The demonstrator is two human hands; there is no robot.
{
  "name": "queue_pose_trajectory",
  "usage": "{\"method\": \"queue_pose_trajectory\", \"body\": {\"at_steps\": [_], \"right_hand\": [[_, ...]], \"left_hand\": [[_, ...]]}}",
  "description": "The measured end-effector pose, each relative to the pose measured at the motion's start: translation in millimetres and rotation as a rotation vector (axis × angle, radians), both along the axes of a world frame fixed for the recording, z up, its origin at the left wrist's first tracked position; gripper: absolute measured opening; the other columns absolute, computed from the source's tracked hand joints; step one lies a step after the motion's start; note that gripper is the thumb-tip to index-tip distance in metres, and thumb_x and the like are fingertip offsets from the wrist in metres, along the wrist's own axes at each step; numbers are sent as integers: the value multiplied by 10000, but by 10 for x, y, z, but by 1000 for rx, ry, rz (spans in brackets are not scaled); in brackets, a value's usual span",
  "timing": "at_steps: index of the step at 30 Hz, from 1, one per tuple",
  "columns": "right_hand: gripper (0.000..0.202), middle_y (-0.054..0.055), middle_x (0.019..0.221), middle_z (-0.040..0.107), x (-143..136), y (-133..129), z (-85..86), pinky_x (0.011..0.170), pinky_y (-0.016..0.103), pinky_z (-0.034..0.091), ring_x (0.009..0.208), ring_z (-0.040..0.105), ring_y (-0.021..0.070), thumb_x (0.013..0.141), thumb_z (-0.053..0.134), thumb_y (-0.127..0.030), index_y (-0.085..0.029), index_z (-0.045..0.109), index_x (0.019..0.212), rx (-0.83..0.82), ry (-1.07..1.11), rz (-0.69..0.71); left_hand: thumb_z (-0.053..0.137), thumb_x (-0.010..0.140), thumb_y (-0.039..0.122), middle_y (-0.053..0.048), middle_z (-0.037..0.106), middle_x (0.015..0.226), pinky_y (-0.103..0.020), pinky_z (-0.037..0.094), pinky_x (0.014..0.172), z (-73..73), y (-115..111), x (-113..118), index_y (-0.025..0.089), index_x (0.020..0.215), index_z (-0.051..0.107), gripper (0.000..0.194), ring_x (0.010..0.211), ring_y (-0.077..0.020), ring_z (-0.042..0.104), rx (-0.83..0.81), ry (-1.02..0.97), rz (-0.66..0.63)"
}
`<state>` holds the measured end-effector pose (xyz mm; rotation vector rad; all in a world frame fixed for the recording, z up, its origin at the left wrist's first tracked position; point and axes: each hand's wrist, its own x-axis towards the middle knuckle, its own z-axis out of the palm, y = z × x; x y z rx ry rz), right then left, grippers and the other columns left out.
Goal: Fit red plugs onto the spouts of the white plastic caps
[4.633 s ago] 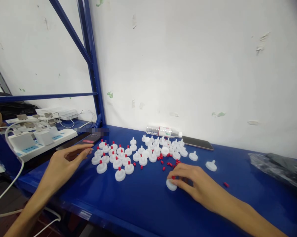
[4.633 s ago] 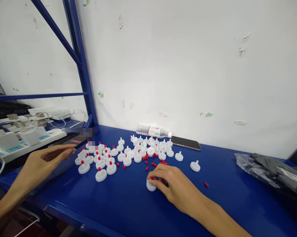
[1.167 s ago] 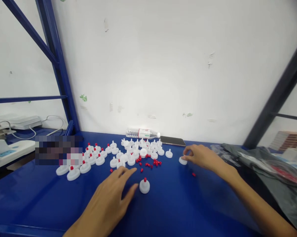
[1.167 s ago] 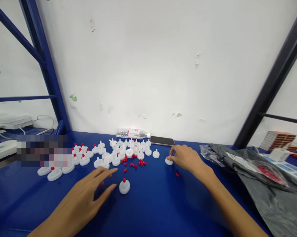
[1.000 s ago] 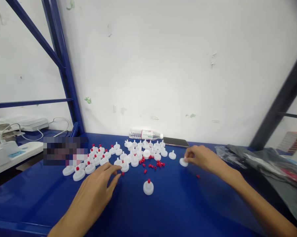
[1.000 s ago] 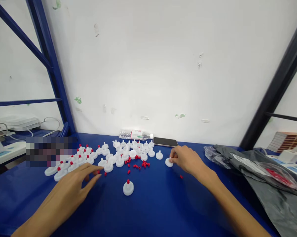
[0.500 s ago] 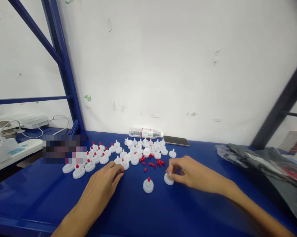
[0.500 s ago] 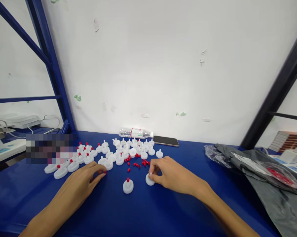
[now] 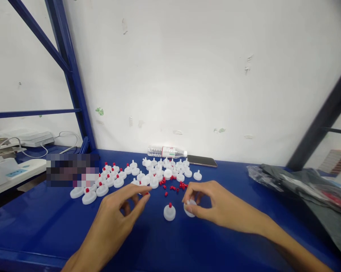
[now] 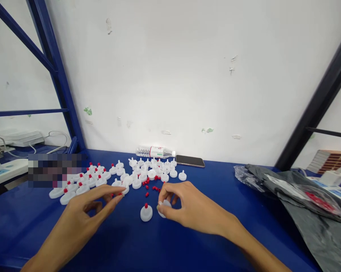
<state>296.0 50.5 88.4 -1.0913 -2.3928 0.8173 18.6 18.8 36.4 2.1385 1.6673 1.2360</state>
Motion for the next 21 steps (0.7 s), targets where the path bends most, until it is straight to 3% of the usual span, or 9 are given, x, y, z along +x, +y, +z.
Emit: {"method": "queue_pose_trajectory", "body": {"at_steps": [2, 8, 12, 17, 21], "right_hand": [[113, -38, 886, 719, -38, -72, 16, 763, 258, 447, 861, 641, 154, 949, 642, -351, -258, 704, 932, -1, -24, 15], [180, -23, 927, 739, -123, -216, -45, 799, 265, 435, 914, 633, 181, 877, 716, -433, -275, 758, 952, 6, -110, 59], [158, -2, 908, 746, -157, -216, -77, 717, 247, 433, 900, 641, 195, 836, 725, -381, -256, 776, 919, -21, -113, 33], [121, -22, 863, 727, -167, -192, -72, 679, 229, 435, 855, 642, 179, 775, 739, -251, -264, 753, 895, -64, -63, 9], [186, -37, 858, 713, -160, -160, -105, 692, 227, 454, 816, 640, 158, 789, 801, -320, -260, 709, 939, -119, 31, 53]], "left_hand": [[630, 938, 391, 42, 784, 943, -171, 517, 604, 26, -94, 122, 317, 978, 775, 167, 769, -121, 709, 37, -156, -133], [686, 929, 309, 36, 779, 872, -132, 534, 597, -97, -246, 421, 300, 945, 785, 101, 648, -77, 676, -129, -342, -408], [670, 944, 284, 0, 767, 946, -145, 555, 594, -193, -266, 458, 282, 1000, 791, 133, 661, -80, 680, -175, -393, -476], [657, 945, 249, -23, 771, 963, -169, 584, 592, -215, -278, 486, 290, 1005, 806, 166, 718, -118, 715, -152, -419, -499], [645, 947, 236, -24, 788, 960, -181, 593, 586, -239, -283, 515, 306, 1015, 808, 189, 743, -137, 737, -98, -421, -487]]}}
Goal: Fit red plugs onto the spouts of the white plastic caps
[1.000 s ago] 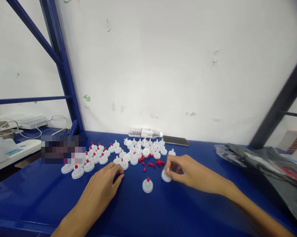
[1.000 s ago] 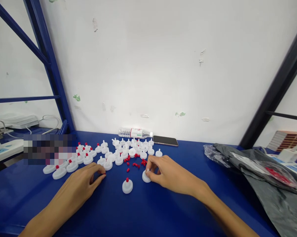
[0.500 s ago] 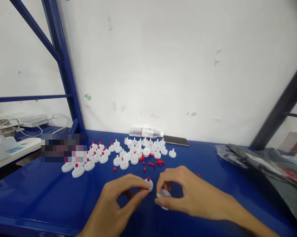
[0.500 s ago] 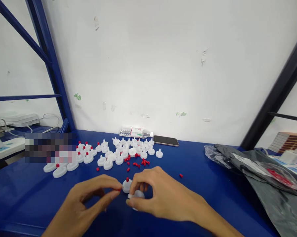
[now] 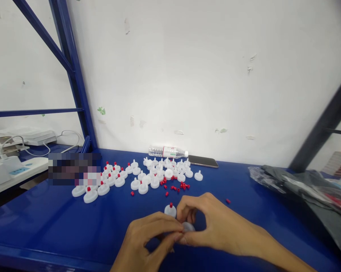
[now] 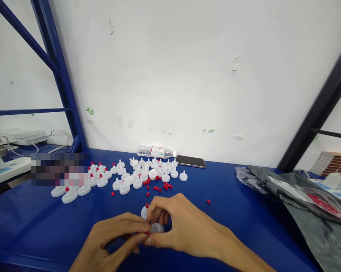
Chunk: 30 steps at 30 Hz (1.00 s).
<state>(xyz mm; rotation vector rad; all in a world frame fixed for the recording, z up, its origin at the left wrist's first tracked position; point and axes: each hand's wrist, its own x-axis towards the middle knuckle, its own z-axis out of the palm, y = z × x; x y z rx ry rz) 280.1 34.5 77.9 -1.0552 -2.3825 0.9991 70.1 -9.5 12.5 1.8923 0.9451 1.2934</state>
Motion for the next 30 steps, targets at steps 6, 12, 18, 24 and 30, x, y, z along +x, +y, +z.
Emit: {"method": "queue_pose_trajectory", "body": {"at_steps": [6, 12, 18, 24, 30], "right_hand": [[351, -66, 814, 681, 10, 47, -73, 688, 217, 454, 796, 630, 136, 691, 917, -359, -254, 687, 933, -68, 111, 13], [373, -55, 826, 711, -5, 50, -69, 686, 227, 492, 790, 655, 148, 691, 919, -377, -249, 705, 968, -124, 182, 29], [275, 6, 899, 769, 168, 189, 140, 714, 290, 491, 805, 684, 186, 1002, 560, -469, -254, 717, 936, 312, 55, -238], [241, 51, 905, 796, 572, 575, 56, 667, 344, 485, 790, 732, 260, 978, 545, -421, -262, 724, 951, 460, -287, -519], [346, 115, 1103, 774, 697, 887, -246, 821, 409, 521, 1010, 720, 315, 1002, 489, -377, -212, 677, 1242, 505, -340, -536]], "left_hand": [[682, 915, 169, 24, 817, 976, -184, 609, 763, -29, 4, 11, 321, 1024, 792, 217, 862, -138, 774, 149, 96, 75], [681, 901, 135, 33, 810, 937, -172, 602, 746, 58, -34, -18, 286, 1004, 762, 199, 796, -115, 763, 282, 141, 158], [655, 894, 273, 50, 798, 857, -206, 583, 693, 258, 145, -382, 288, 915, 767, 115, 695, -132, 739, 309, 298, 448], [566, 878, 386, 17, 794, 805, -273, 561, 668, 183, 449, -606, 255, 878, 778, 250, 691, -178, 728, 12, 519, 474], [557, 891, 442, -1, 792, 851, -304, 510, 655, 127, 492, -607, 265, 931, 792, 297, 699, -199, 684, -38, 558, 472]]}}
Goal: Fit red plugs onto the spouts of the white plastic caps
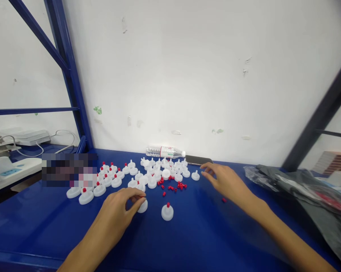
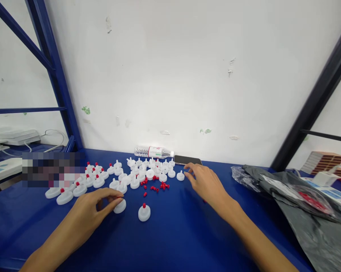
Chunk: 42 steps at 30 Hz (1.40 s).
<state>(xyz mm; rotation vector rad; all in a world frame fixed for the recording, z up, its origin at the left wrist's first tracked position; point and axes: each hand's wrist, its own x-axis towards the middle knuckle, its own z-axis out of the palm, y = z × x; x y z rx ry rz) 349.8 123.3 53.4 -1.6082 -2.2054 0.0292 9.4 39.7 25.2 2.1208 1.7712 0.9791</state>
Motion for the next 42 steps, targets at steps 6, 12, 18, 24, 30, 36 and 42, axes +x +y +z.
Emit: {"method": "queue_pose_trajectory", "body": {"at_steps": [6, 12, 18, 24, 30, 36, 42], "right_hand": [[447, 158, 1286, 710, -61, 185, -274, 1008, 427, 489, 1188, 664, 311, 1000, 528, -439, -164, 644, 1333, -25, 18, 88], [307, 112, 1065, 774, -90, 168, -239, 863, 399, 538, 1001, 727, 294, 965, 590, -433, -200, 718, 1117, -48, 80, 96], [365, 104, 1129, 763, -202, -12, -67, 885, 422, 544, 997, 718, 288, 971, 581, -481, -205, 697, 1180, 37, 141, 121], [328, 97, 1203, 731, -395, -265, -27, 955, 419, 527, 1086, 685, 264, 1001, 568, -431, -203, 688, 1205, 107, 119, 281], [297, 91, 1222, 694, -509, -436, -1, 967, 417, 538, 1106, 665, 241, 1000, 600, -320, -231, 654, 1278, 149, 93, 432], [305, 96, 1224, 659, -640, -596, -22, 914, 367, 575, 1056, 678, 210, 992, 605, -236, -228, 634, 1295, 188, 139, 575], [314, 89, 1243, 718, -709, -708, -76, 986, 389, 565, 1126, 687, 224, 980, 632, -205, -190, 623, 1294, 324, 164, 679]], "left_hand": [[616, 858, 464, -9, 790, 890, -322, 521, 695, -4, -9, -16, 304, 1018, 807, 296, 792, -233, 701, -10, 40, 45], [498, 913, 474, -75, 781, 1105, -386, 529, 868, 134, -23, -230, 239, 1120, 772, 417, 926, -270, 705, 53, 121, 144], [600, 859, 406, -106, 786, 1059, -398, 531, 810, 44, 124, -435, 211, 1026, 787, 317, 924, -314, 725, 12, 206, 162], [614, 851, 318, -30, 782, 912, -326, 507, 743, -58, 204, -384, 268, 869, 779, 173, 855, -250, 727, 2, 212, 64], [533, 917, 347, -35, 808, 894, -305, 526, 687, 131, 78, -328, 227, 945, 767, 264, 790, -236, 751, 109, 121, 82], [540, 994, 247, 20, 780, 970, -169, 558, 800, 232, -250, 76, 267, 1036, 759, 224, 886, -119, 744, 405, -44, -222], [614, 966, 97, 21, 752, 997, -99, 539, 867, 83, -336, 369, 241, 1145, 712, 250, 892, -62, 729, 618, -80, -376]]}}
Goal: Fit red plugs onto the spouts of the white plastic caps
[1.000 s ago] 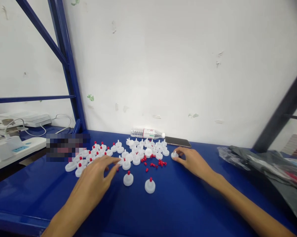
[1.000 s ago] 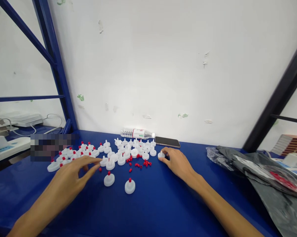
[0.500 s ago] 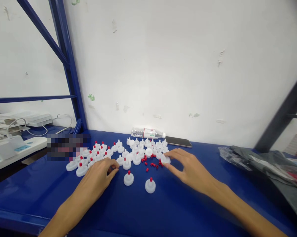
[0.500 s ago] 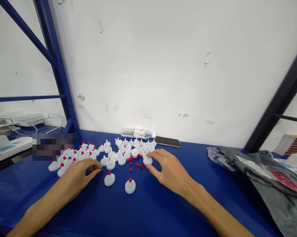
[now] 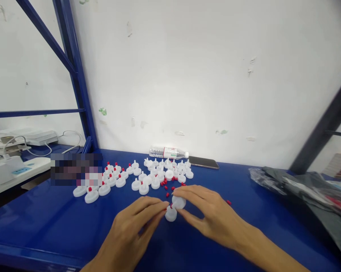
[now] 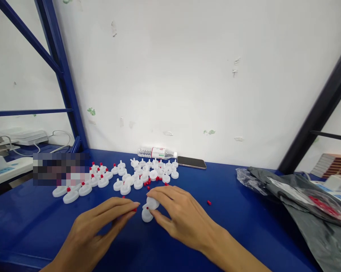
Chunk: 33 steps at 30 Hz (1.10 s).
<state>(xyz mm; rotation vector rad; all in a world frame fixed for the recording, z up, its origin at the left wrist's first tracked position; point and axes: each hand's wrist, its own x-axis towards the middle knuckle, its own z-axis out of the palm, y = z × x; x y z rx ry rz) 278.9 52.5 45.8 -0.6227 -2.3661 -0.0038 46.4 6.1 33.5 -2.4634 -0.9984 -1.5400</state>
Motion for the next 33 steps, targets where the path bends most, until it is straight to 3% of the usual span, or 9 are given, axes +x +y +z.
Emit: {"method": "queue_pose_trajectory", "body": {"at_steps": [9, 14, 19, 24, 26, 29, 30, 33], "right_hand": [[285, 78, 1115, 760, -42, -57, -2, 830, 399, 576, 943, 727, 223, 951, 669, -204, -162, 669, 1233, 113, 17, 26], [313, 61, 1110, 772, -41, -65, -3, 847, 372, 574, 949, 737, 203, 927, 721, -244, -179, 693, 1231, 46, 100, 55], [345, 59, 1086, 782, -71, -76, -14, 859, 319, 578, 964, 738, 181, 885, 789, -266, -177, 718, 1211, -82, 190, 120], [447, 28, 1060, 787, -78, -113, 50, 862, 281, 568, 905, 738, 152, 852, 825, -360, -203, 697, 1250, -180, 231, 133], [465, 11, 1053, 782, -34, -93, 119, 858, 292, 561, 900, 733, 158, 879, 784, -433, -234, 675, 1285, -209, 227, 66], [249, 10, 1026, 774, 98, 19, 232, 842, 311, 544, 900, 720, 175, 1001, 610, -408, -257, 713, 1170, -181, 252, -155], [224, 15, 1021, 773, 154, 76, 264, 838, 317, 536, 899, 716, 183, 1020, 567, -384, -254, 722, 1115, -152, 253, -246], [234, 30, 1077, 769, 337, 267, 324, 837, 331, 514, 932, 706, 207, 1020, 527, -375, -249, 717, 1071, -149, 136, -525]], "left_hand": [[555, 982, 50, -51, 686, 1028, -137, 567, 784, -178, 21, 23, 195, 1207, 697, 303, 865, -89, 720, 3, 50, -5], [597, 959, 57, -37, 723, 979, -157, 589, 785, -94, -13, 45, 217, 1139, 735, 277, 850, -101, 736, -24, -38, -50], [729, 883, 109, 54, 808, 909, -102, 576, 656, -12, -58, 94, 312, 1016, 791, 251, 773, -94, 765, -177, -261, -68], [749, 861, 135, 82, 818, 887, -86, 549, 601, 8, -86, 104, 318, 964, 797, 215, 729, -83, 761, -129, -304, -16], [744, 870, 173, 89, 808, 886, -95, 536, 584, 51, -76, 25, 326, 965, 786, 185, 703, -73, 737, -117, -270, 53], [727, 886, 284, 86, 788, 868, -143, 495, 526, 155, -22, -212, 334, 974, 772, 111, 605, -73, 662, -110, -168, 252], [706, 888, 338, 73, 781, 856, -175, 493, 531, 195, 7, -311, 328, 957, 776, 98, 586, -86, 649, -97, -137, 343], [597, 877, 463, 24, 750, 771, -292, 485, 606, 295, 105, -590, 321, 999, 773, 256, 650, -189, 688, -271, 32, 655]]}}
